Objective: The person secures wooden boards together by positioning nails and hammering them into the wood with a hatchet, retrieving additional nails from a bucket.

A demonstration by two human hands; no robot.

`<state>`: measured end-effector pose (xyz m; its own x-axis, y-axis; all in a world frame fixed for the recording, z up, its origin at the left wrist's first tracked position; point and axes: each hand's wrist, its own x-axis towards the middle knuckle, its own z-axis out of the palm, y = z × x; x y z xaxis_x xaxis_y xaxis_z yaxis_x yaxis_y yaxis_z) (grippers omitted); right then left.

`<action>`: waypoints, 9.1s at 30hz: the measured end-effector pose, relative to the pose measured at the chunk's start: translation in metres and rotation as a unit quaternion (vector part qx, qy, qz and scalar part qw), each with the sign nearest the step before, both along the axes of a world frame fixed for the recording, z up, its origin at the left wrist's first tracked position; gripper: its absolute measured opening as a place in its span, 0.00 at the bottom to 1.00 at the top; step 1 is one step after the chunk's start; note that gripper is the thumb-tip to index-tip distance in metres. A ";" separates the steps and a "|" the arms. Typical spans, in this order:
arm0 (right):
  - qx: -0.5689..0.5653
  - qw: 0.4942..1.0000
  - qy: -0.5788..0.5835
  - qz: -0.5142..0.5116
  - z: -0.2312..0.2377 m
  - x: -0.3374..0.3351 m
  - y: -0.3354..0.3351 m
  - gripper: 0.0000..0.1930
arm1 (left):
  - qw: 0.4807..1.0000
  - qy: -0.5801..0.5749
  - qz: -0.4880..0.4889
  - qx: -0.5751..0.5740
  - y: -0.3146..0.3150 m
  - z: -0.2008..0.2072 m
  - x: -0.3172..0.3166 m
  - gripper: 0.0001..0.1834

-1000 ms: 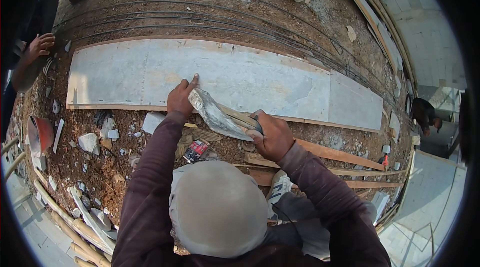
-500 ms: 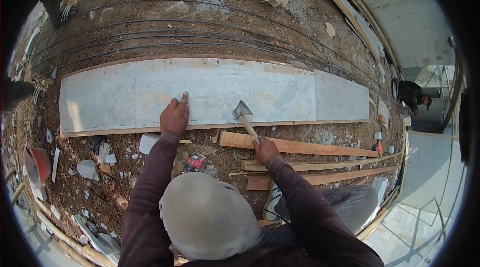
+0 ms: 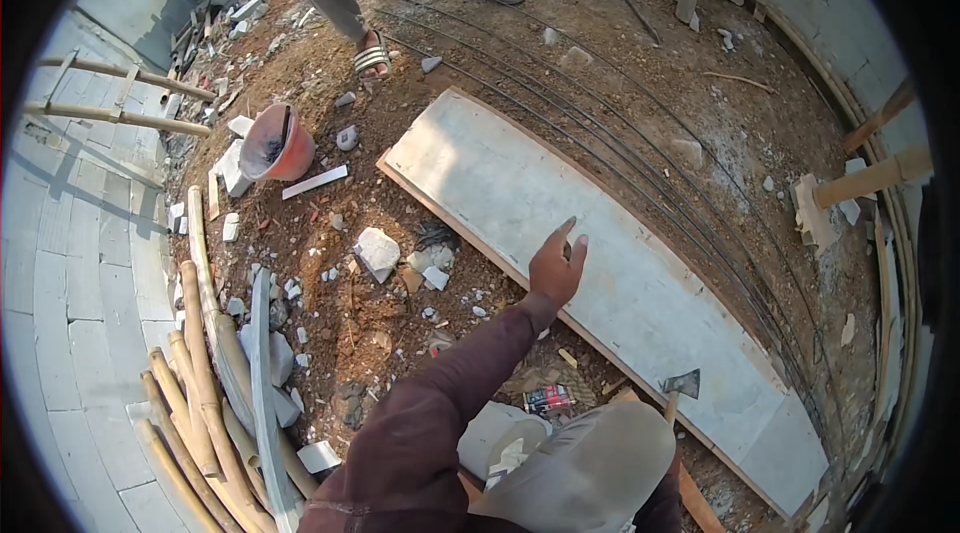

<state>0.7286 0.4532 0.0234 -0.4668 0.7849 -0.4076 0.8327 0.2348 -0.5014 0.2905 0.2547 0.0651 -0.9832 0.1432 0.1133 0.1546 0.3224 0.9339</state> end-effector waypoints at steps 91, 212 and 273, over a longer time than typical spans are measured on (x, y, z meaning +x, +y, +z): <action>-0.026 0.963 0.116 0.243 0.089 0.043 0.105 0.17 | 0.928 0.150 -0.295 -0.168 0.155 -0.038 0.297 0.07; -0.220 0.905 0.362 -0.021 0.019 0.155 0.055 0.08 | 0.835 -0.503 -0.191 0.112 0.158 0.012 0.482 0.17; 0.082 0.947 0.268 0.157 0.125 0.146 0.140 0.17 | 0.799 0.108 -0.324 -0.496 0.211 -0.042 0.326 0.46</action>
